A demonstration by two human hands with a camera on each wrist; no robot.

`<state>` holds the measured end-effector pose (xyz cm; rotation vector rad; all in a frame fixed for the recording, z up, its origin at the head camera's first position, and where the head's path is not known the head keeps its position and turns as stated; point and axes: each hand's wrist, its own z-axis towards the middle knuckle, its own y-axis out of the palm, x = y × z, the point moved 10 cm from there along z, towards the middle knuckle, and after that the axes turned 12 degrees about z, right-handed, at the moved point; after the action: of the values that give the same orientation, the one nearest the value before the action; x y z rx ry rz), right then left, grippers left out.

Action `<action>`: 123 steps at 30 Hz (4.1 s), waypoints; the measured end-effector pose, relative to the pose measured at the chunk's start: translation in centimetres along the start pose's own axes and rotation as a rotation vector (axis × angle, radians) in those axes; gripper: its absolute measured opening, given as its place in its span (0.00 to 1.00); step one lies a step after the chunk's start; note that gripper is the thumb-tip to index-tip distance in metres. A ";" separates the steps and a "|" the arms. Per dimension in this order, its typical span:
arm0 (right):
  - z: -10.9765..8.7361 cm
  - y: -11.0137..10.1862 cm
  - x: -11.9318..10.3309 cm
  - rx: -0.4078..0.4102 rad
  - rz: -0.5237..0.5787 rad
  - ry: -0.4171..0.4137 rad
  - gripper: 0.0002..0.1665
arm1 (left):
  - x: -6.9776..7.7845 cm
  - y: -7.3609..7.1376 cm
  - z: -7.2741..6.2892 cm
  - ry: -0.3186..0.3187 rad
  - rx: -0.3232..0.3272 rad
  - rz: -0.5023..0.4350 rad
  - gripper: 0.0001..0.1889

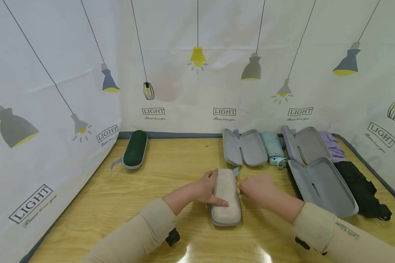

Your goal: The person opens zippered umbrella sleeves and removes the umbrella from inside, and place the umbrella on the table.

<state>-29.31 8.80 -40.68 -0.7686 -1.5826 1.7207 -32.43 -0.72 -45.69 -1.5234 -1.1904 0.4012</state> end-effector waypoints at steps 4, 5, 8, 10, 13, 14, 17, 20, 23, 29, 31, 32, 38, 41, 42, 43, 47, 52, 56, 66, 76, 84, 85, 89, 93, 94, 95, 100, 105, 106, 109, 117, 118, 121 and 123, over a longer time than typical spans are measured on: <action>0.5 -0.1 0.5 0.020 0.009 0.004 0.14 | -0.1 0.1 0.0 -0.009 -0.003 -0.012 0.63; 0.7 -0.1 0.7 0.019 0.013 0.007 0.14 | -0.1 0.1 0.0 -0.008 -0.003 -0.016 0.63; 1.1 -0.1 0.9 0.020 0.013 0.004 0.14 | -0.1 0.0 -0.1 -0.006 -0.001 -0.021 0.63; 1.2 -0.2 0.9 0.036 -0.006 -0.011 0.15 | -0.1 0.0 -0.2 -0.006 0.000 -0.026 0.63; 1.2 -0.6 0.6 0.070 -0.039 -0.044 0.16 | -0.1 0.0 -0.2 -0.008 0.000 -0.028 0.63; 1.1 -0.7 0.5 0.082 -0.051 -0.054 0.17 | -0.1 0.0 -0.2 -0.010 0.000 -0.028 0.63; 1.0 -0.9 0.3 0.103 -0.078 -0.075 0.17 | -0.1 0.0 -0.1 -0.009 -0.002 -0.032 0.63; 1.1 -0.8 0.3 0.104 -0.109 -0.082 0.15 | 0.0 -0.1 -0.2 0.000 -0.002 -0.032 0.63; 1.4 -0.5 0.6 0.084 -0.126 -0.071 0.14 | 0.2 -0.1 -0.3 0.011 0.000 -0.037 0.62; 1.7 0.0 1.3 0.032 -0.080 -0.028 0.13 | 0.3 0.1 -0.3 0.011 0.001 -0.041 0.63; 1.8 0.3 1.6 0.010 -0.049 -0.004 0.12 | 0.2 0.1 -0.2 0.011 0.003 -0.044 0.63; 1.8 0.4 1.7 0.000 -0.033 0.009 0.12 | 0.1 0.1 -0.1 0.014 0.004 -0.051 0.63; 1.2 0.1 1.6 0.019 0.033 0.028 0.10 | -1.0 -0.3 0.2 -0.005 0.044 -0.280 0.59; 0.8 -0.7 0.8 0.072 0.030 -0.002 0.10 | -2.2 -0.3 0.1 -0.072 0.066 -0.475 0.54; 0.6 -1.0 0.4 0.092 0.028 -0.017 0.11 | -2.6 -0.2 0.1 -0.090 0.069 -0.534 0.53; 0.5 -1.2 0.1 0.104 0.029 -0.030 0.10 | -3.0 -0.1 0.1 -0.103 0.073 -0.582 0.51; 0.1 -2.0 -1.5 0.134 0.054 -0.101 0.09 | -4.1 0.2 0.1 -0.109 0.076 -0.696 0.45; -0.6 -3.1 -4.8 0.146 0.101 -0.290 0.12 | -4.9 0.5 -0.2 -0.124 0.039 -0.764 0.36; -1.2 -3.0 -7.3 0.115 0.127 -0.441 0.19 | -5.2 1.1 -0.1 -0.116 -0.006 -0.836 0.28; -2.3 -0.2 -9.7 -0.065 0.143 -0.624 0.31 | -6.2 1.8 0.6 -0.127 -0.012 -0.833 0.25; -2.8 -1.2 -9.5 0.065 0.120 -0.647 0.25 | -6.1 1.7 0.7 -0.124 -0.007 -0.879 0.23; -3.7 -3.2 -8.9 0.175 0.186 -0.681 0.17 | -6.2 1.8 0.6 -0.128 -0.005 -0.902 0.23; -3.9 -3.3 -8.8 0.178 0.188 -0.687 0.15 | -6.3 1.9 0.6 -0.129 -0.006 -0.907 0.23; -4.3 -3.6 -8.5 0.158 0.167 -0.689 0.12 | -6.3 1.9 0.7 -0.117 -0.001 -0.918 0.22; -4.2 -3.8 -8.0 0.180 0.130 -0.620 0.08 | -6.2 1.9 0.7 -0.107 0.006 -0.927 0.21; -4.1 -3.9 -7.8 0.192 0.125 -0.585 0.08 | -6.2 1.9 0.7 -0.104 0.010 -0.929 0.20; -3.9 -4.1 -7.6 0.205 0.128 -0.542 0.09 | -6.1 1.9 0.6 -0.101 0.014 -0.931 0.19; -2.7 -3.8 -5.7 0.186 0.196 -0.203 0.15 | -5.5 1.8 0.1 -0.108 0.030 -0.842 0.10; -1.8 -2.2 -3.8 0.086 0.259 0.150 0.24 | -4.4 2.1 -0.9 -0.121 0.020 -0.658 0.06; -1.7 -1.7 -3.5 0.058 0.272 0.206 0.27 | -4.1 2.2 -1.1 -0.122 0.019 -0.625 0.07; -1.2 -0.5 -3.3 -0.014 0.306 0.309 0.37 | -3.3 2.0 -1.6 -0.113 0.019 -0.557 0.09; -0.7 0.6 -3.1 -0.077 0.406 0.373 0.49 | -2.2 1.2 -2.0 -0.096 0.082 -0.646 0.05; -0.7 0.8 -2.9 -0.085 0.430 0.381 0.50 | -2.1 1.0 -2.0 -0.095 0.090 -0.668 0.04; -0.9 1.3 -2.4 -0.107 0.505 0.403 0.53 | -1.9 0.6 -2.1 -0.086 0.120 -0.703 0.05; -1.0 1.5 -2.1 -0.112 0.554 0.416 0.54 | -1.8 0.4 -2.2 -0.081 0.139 -0.708 0.06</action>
<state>-27.35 7.66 -42.26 -1.6231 -1.2510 1.6853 -31.33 -3.35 -45.85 -0.8895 -1.6324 0.0634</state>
